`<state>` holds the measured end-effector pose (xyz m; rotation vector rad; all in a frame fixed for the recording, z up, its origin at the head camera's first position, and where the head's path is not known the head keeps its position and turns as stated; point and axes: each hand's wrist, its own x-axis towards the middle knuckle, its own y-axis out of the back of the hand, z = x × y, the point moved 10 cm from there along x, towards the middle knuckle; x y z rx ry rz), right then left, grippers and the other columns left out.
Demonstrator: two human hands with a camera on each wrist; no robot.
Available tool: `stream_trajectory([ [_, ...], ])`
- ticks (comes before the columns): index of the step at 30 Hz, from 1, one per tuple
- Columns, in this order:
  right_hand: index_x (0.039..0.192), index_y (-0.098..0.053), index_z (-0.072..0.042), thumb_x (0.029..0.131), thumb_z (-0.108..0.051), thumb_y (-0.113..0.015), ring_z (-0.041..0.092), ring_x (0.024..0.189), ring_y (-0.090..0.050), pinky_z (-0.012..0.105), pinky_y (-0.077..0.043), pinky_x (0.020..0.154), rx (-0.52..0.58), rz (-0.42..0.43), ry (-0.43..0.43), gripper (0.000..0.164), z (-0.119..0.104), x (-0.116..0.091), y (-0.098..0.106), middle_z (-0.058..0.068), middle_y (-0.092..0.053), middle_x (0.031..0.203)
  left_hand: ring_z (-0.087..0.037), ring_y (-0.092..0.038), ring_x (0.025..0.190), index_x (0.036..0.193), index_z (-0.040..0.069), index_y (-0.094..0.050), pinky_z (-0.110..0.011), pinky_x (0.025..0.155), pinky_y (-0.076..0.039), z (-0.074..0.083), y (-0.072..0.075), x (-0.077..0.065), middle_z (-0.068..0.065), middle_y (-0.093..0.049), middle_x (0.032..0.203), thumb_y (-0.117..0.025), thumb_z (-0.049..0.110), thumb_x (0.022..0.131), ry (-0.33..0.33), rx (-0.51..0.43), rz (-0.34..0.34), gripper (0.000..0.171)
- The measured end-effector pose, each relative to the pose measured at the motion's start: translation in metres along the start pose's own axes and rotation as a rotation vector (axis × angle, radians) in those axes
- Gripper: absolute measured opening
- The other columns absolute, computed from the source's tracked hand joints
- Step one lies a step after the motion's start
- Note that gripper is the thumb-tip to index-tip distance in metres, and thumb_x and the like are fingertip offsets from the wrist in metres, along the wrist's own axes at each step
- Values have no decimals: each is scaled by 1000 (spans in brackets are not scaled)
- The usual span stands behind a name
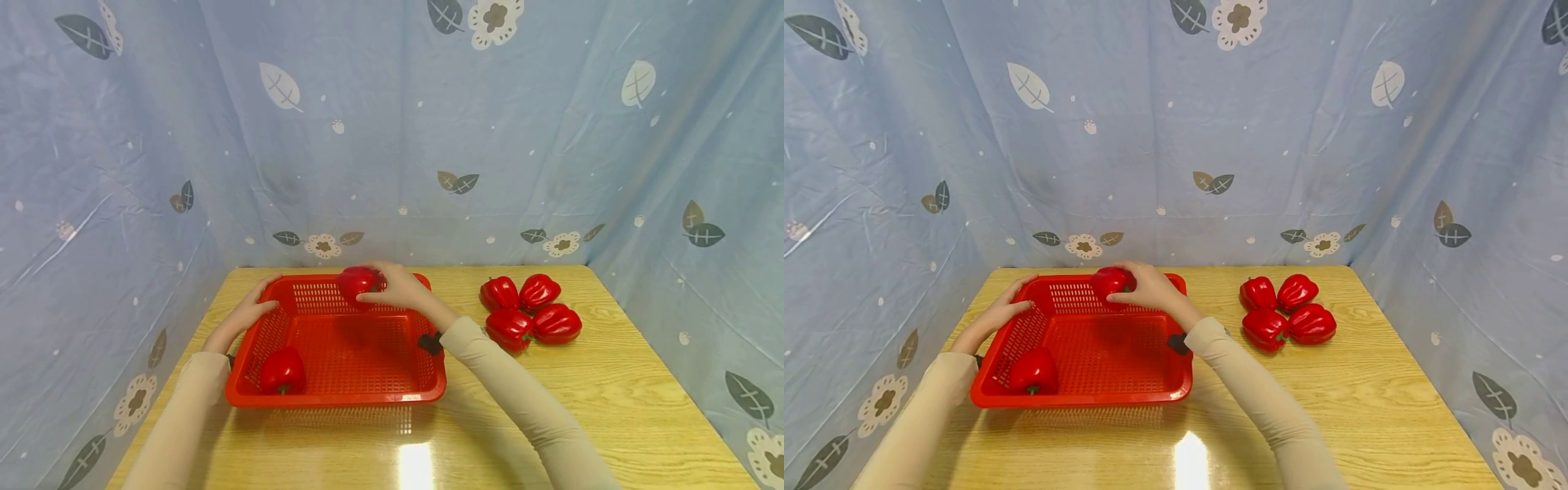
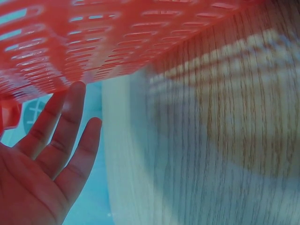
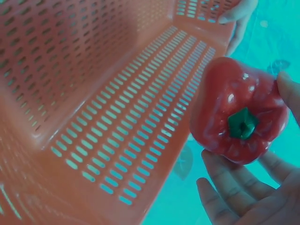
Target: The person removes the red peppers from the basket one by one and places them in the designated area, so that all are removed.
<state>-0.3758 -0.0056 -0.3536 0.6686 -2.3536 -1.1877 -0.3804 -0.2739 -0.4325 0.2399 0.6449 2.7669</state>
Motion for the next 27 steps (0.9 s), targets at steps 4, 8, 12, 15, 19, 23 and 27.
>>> stream_trajectory([
  [4, 136, -45, -14, 78, -43, -71, 21, 112, -54, 35, -46, 92, 14, 22, 5, 70, 3, -2, 6, 4, -54, 130, -47, -51, 104, 147, 1, -14, -24, 72, -51, 1, 0, 0, -36, -35, 133, -46, 1, 92, -10, -5, 4, 63],
  [8, 135, -46, -11, 77, -41, -72, 22, 107, -56, 36, -48, 88, 50, 43, 14, 70, 4, -3, 13, 6, -56, 126, -41, -54, 102, 146, -1, -14, -24, 71, -51, 4, 0, 0, -37, -36, 132, -47, 1, 91, -24, -8, 5, 63],
  [12, 136, -45, -11, 78, -38, -73, 23, 106, -57, 36, -50, 86, 83, 56, 9, 70, 7, -4, 19, 8, -56, 127, -34, -57, 99, 146, -1, -15, -23, 71, -51, 5, 0, 0, -36, -37, 131, -47, 0, 92, -28, -2, 9, 63],
  [15, 136, -45, -11, 78, -37, -73, 23, 106, -57, 35, -50, 85, 74, 68, 1, 69, 11, -6, 23, 8, -56, 127, -30, -58, 98, 146, -2, -14, -24, 71, -51, 3, 0, 0, -37, -37, 131, -47, 1, 92, -32, -1, 5, 63],
  [19, 135, -46, -11, 78, -36, -73, 24, 103, -58, 34, -51, 84, 65, 81, -10, 69, 16, -9, 30, 9, -57, 125, -22, -59, 95, 146, 0, -16, -24, 71, -52, 2, 0, 1, -37, -37, 129, -48, 6, 92, -68, -24, -5, 64],
  [23, 135, -46, -10, 78, -34, -73, 26, 102, -58, 35, -51, 83, 86, 92, -10, 68, 19, -14, 36, 11, -57, 124, -13, -59, 91, 146, 8, -23, -24, 68, -51, 4, 1, 0, -27, -45, 125, -53, 17, 90, -150, -77, -20, 64],
  [27, 134, -46, -9, 78, -32, -73, 27, 101, -59, 36, -52, 82, 102, 106, -4, 66, 25, -17, 41, 12, -57, 124, -14, -59, 91, 146, 10, -25, -26, 68, -52, 0, 3, 1, -25, -47, 124, -57, 28, 87, -166, -81, -26, 69],
])
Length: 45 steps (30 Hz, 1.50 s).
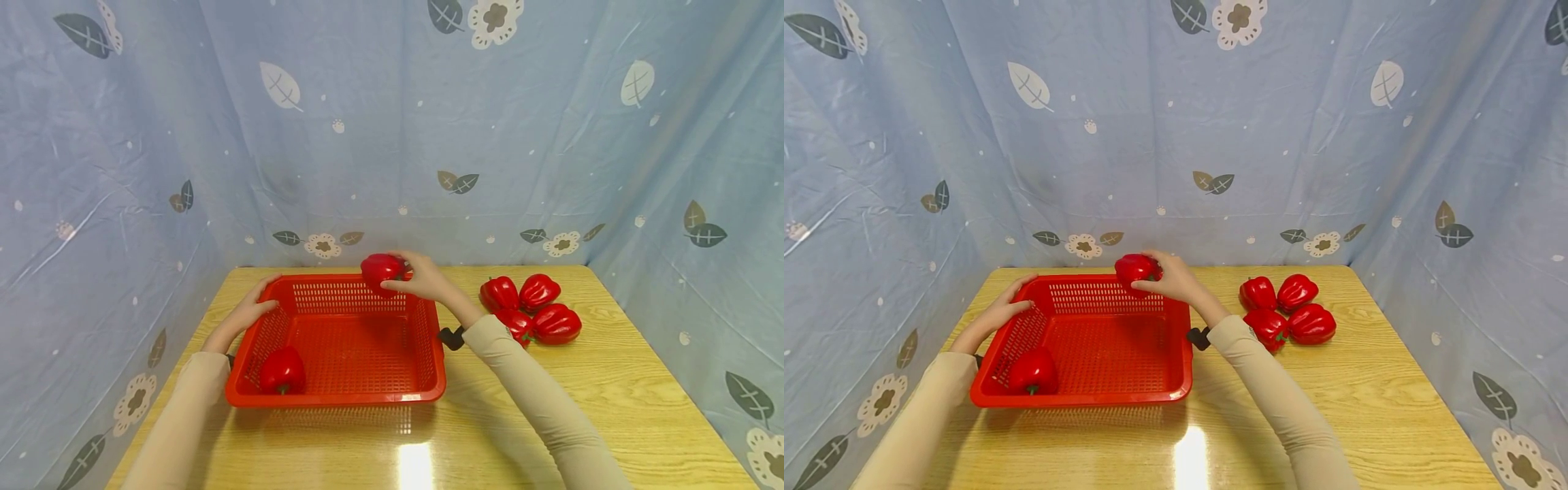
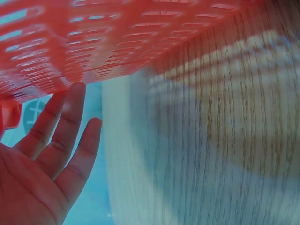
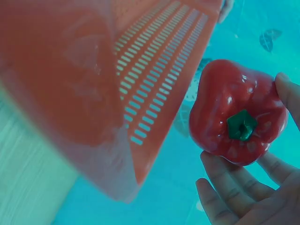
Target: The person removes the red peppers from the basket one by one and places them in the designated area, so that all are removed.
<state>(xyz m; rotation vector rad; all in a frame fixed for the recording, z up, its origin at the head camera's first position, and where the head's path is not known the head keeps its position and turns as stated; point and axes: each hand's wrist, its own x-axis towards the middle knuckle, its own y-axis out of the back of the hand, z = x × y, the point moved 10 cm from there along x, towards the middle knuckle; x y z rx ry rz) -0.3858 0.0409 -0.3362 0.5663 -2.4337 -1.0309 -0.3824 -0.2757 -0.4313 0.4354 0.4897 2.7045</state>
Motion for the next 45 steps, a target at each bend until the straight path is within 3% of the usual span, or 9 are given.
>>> stream_trajectory([
  [3, 134, -47, -9, 78, -33, -73, 27, 100, -59, 36, -52, 80, 0, 12, 4, 66, 4, -1, 4, 12, -58, 123, -15, -60, 91, 146, 8, -24, -28, 69, -52, -3, 0, 0, -26, -46, 125, -58, 30, 87, 7, 6, -3, 72],
  [7, 134, -47, -9, 78, -33, -73, 27, 99, -59, 35, -53, 77, 1, 27, -2, 66, 10, -4, 11, 12, -58, 121, -14, -59, 91, 146, 3, -21, -26, 70, -52, -3, -1, -1, -28, -43, 127, -53, 18, 91, 49, 44, 12, 65],
  [10, 134, -46, -9, 78, -32, -73, 28, 99, -58, 35, -52, 76, 10, 32, -25, 66, 16, -7, 15, 12, -58, 121, -25, -59, 97, 145, -2, -15, -24, 72, -51, 2, -3, -3, -35, -37, 131, -48, 8, 93, 130, 86, 22, 63],
  [14, 135, -45, -9, 79, -31, -73, 29, 100, -58, 35, -52, 75, 17, 44, -51, 66, 25, -11, 22, 12, -57, 122, -37, -55, 102, 146, -2, -13, -23, 72, -51, 1, -3, -2, -36, -34, 134, -46, 1, 92, 173, 80, 25, 63],
  [23, 138, -41, -6, 81, -29, -71, 33, 103, -57, 40, -51, 79, 44, 79, -96, 68, 44, -25, 40, 16, -53, 127, -44, -52, 105, 147, 1, -13, -23, 73, -50, -5, -2, 0, -35, -34, 135, -46, 2, 93, 163, 86, 24, 63],
  [31, 139, -40, -9, 80, -31, -71, 35, 105, -57, 44, -51, 79, 78, 126, -167, 70, 68, -35, 58, 17, -49, 132, -31, -57, 100, 146, -1, -15, -23, 72, -51, -4, -2, 0, -35, -36, 133, -47, 1, 92, 161, 85, 34, 63],
  [38, 139, -39, -9, 81, -32, -71, 36, 106, -56, 46, -50, 83, 58, 166, -205, 71, 86, -46, 70, 20, -50, 130, -34, -56, 101, 147, 0, -15, -23, 72, -51, -4, -2, -1, -35, -36, 133, -46, 1, 91, 163, 77, 34, 64],
  [45, 139, -39, -5, 81, -30, -71, 37, 105, -55, 48, -50, 83, 22, 207, -219, 71, 100, -56, 75, 21, -51, 128, -29, -58, 99, 146, -3, -13, -25, 71, -52, 0, -2, 0, -36, -35, 134, -47, 1, 92, 158, 63, 29, 64],
])
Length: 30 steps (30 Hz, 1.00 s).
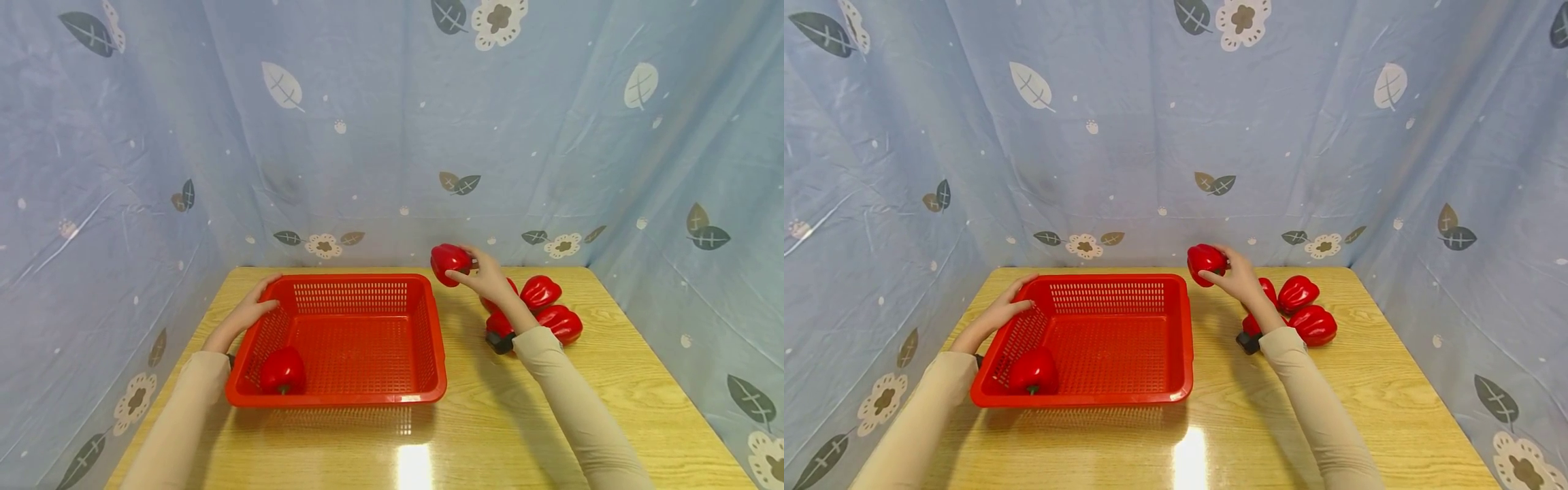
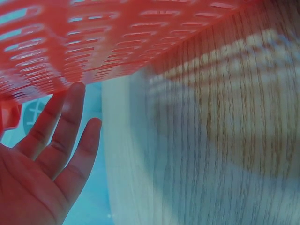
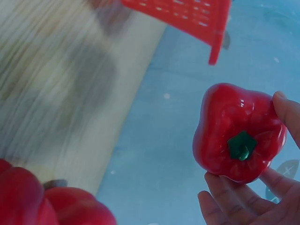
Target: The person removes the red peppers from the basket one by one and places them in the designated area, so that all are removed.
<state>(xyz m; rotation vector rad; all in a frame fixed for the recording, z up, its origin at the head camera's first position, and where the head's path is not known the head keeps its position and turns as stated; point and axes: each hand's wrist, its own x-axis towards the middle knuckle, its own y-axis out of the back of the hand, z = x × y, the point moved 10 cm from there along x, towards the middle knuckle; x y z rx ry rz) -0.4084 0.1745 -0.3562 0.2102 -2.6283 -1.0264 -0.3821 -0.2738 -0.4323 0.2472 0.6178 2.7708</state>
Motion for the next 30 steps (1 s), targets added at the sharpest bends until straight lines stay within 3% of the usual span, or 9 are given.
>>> stream_trajectory([
  [8, 138, -38, -1, 80, -35, -71, 37, 106, -55, 47, -50, 84, -60, -17, -46, 74, 22, -6, -5, 23, -50, 129, -41, -55, 102, 146, -4, -12, -24, 72, -51, 4, 0, 0, -37, -35, 133, -46, 0, 92, -15, 16, -1, 64],
  [22, 134, -43, 2, 79, -34, -72, 39, 112, -51, 51, -44, 91, -157, -12, -44, 72, 52, -15, -17, 24, -51, 128, -26, -58, 98, 147, 2, -15, -23, 74, -50, -3, 1, 0, -34, -37, 133, -46, 0, 92, 8, 23, 1, 64],
  [30, 134, -42, 5, 80, -35, -71, 40, 117, -47, 53, -39, 96, -204, -45, -73, 74, 65, -16, -27, 25, -49, 130, -39, -54, 104, 147, 1, -13, -24, 74, -50, -1, 0, -1, -34, -35, 135, -47, 1, 92, 5, 0, -6, 65],
])
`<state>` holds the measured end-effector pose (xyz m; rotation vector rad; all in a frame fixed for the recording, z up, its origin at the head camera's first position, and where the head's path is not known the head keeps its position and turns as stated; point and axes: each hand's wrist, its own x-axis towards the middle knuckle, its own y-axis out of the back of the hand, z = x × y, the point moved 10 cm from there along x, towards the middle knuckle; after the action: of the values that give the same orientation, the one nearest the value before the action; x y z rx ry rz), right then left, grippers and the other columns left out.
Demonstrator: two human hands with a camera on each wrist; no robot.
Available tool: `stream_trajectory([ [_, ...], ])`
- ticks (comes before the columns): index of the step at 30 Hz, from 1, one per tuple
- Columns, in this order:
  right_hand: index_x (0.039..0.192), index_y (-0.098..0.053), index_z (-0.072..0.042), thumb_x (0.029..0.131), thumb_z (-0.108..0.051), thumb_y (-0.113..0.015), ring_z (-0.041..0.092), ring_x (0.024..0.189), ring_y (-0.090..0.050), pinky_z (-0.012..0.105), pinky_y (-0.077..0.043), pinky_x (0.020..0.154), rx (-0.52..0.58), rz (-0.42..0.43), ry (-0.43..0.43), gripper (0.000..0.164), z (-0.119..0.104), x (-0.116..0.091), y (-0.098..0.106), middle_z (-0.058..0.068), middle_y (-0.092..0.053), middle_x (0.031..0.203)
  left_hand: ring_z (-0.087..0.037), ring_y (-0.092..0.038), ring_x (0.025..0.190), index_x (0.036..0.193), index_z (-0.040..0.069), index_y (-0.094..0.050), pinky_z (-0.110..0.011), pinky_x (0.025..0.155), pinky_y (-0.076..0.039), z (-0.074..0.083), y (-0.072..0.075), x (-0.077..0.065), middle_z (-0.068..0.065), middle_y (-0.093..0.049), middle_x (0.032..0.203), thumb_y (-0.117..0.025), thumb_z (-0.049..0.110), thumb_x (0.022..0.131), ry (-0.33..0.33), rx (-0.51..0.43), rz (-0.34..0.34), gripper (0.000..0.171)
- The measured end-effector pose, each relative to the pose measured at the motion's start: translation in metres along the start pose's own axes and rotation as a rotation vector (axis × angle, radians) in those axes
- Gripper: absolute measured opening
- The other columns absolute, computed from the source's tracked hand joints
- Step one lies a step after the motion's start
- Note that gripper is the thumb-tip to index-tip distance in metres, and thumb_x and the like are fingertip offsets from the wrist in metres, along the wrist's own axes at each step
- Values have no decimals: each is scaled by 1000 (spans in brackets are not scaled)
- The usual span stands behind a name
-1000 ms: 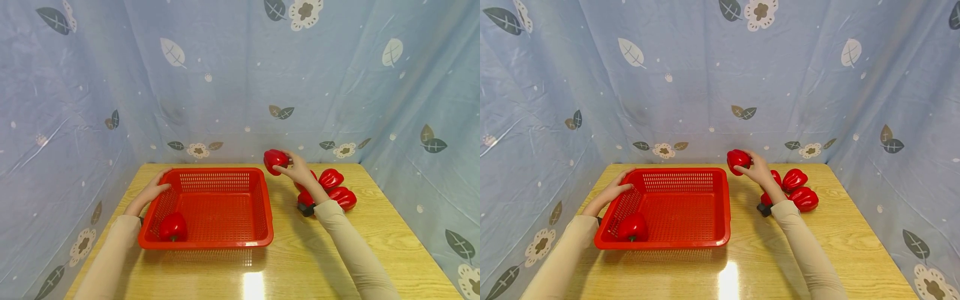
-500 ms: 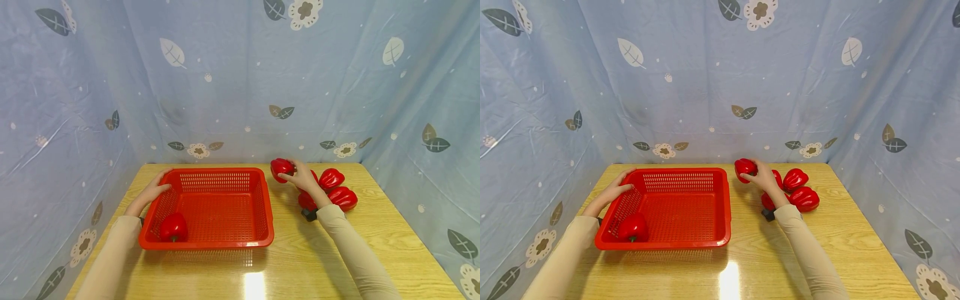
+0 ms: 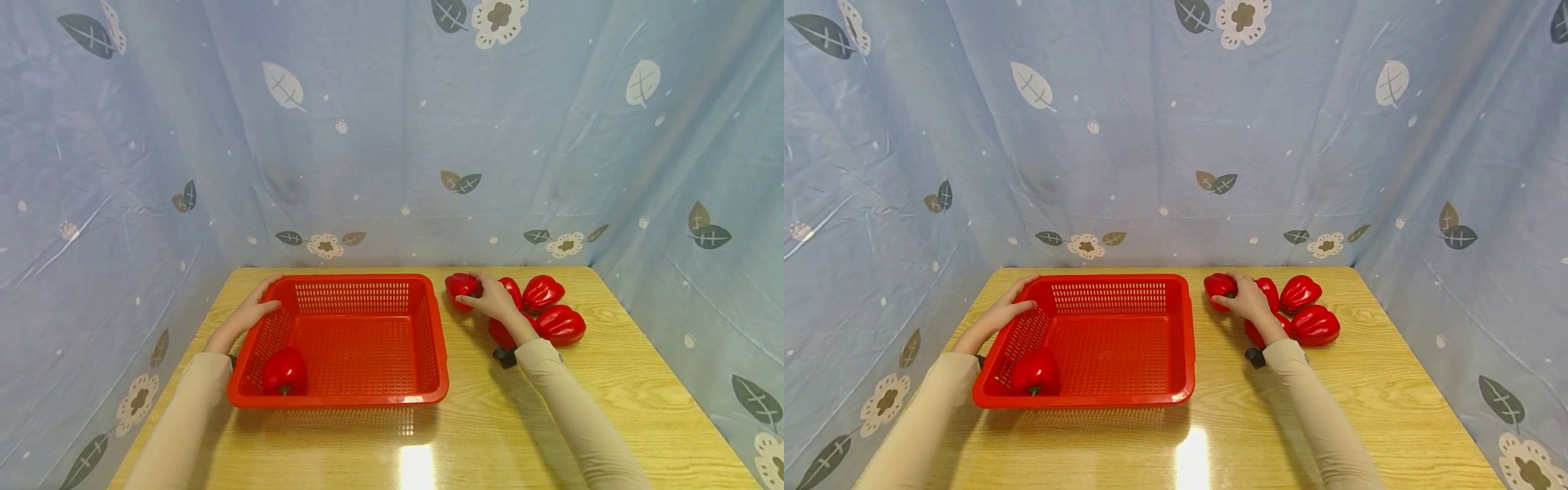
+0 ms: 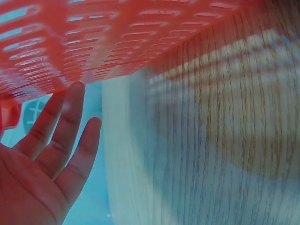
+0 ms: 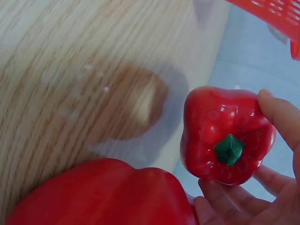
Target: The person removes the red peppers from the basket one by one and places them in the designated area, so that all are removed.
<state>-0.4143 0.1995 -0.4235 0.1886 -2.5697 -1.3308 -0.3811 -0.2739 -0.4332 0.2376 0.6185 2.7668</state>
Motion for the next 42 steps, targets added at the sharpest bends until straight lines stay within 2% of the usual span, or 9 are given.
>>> stream_trajectory([
  [5, 135, -41, 4, 80, -37, -70, 40, 119, -46, 54, -38, 97, -28, -9, -9, 75, 3, 0, -5, 26, -47, 131, -45, -51, 105, 147, 1, -12, -25, 73, -51, 0, -1, -1, -35, -34, 136, -47, 1, 92, 0, -16, -1, 65],
  [9, 135, -42, 4, 80, -39, -70, 42, 118, -46, 55, -38, 96, -50, -18, -8, 75, 3, -1, -10, 28, -47, 130, -45, -52, 103, 147, 1, -13, -26, 71, -52, 0, 0, -1, -34, -35, 135, -47, 1, 92, 1, -22, 4, 65],
  [18, 136, -39, 6, 82, -38, -67, 45, 118, -44, 58, -37, 96, -70, -62, -28, 75, 4, -5, -12, 31, -45, 129, -27, -56, 100, 147, 3, -16, -23, 73, -50, -3, 2, 1, -32, -36, 135, -48, 2, 92, 8, 23, 20, 64],
  [32, 135, -41, 6, 83, -35, -66, 44, 117, -44, 56, -37, 97, -79, -76, -14, 71, -4, -7, -5, 31, -45, 130, -33, -53, 103, 148, 4, -15, -21, 74, -49, -3, 3, 1, -32, -36, 134, -47, 1, 92, 11, 21, 22, 64],
  [42, 137, -42, -2, 84, -42, -63, 43, 122, -42, 57, -36, 96, -121, -89, -30, 70, -16, -3, 1, 26, -41, 136, -30, -53, 103, 147, 3, -17, -20, 76, -47, -5, 4, 1, -32, -37, 135, -48, 2, 91, 9, 54, 30, 64],
])
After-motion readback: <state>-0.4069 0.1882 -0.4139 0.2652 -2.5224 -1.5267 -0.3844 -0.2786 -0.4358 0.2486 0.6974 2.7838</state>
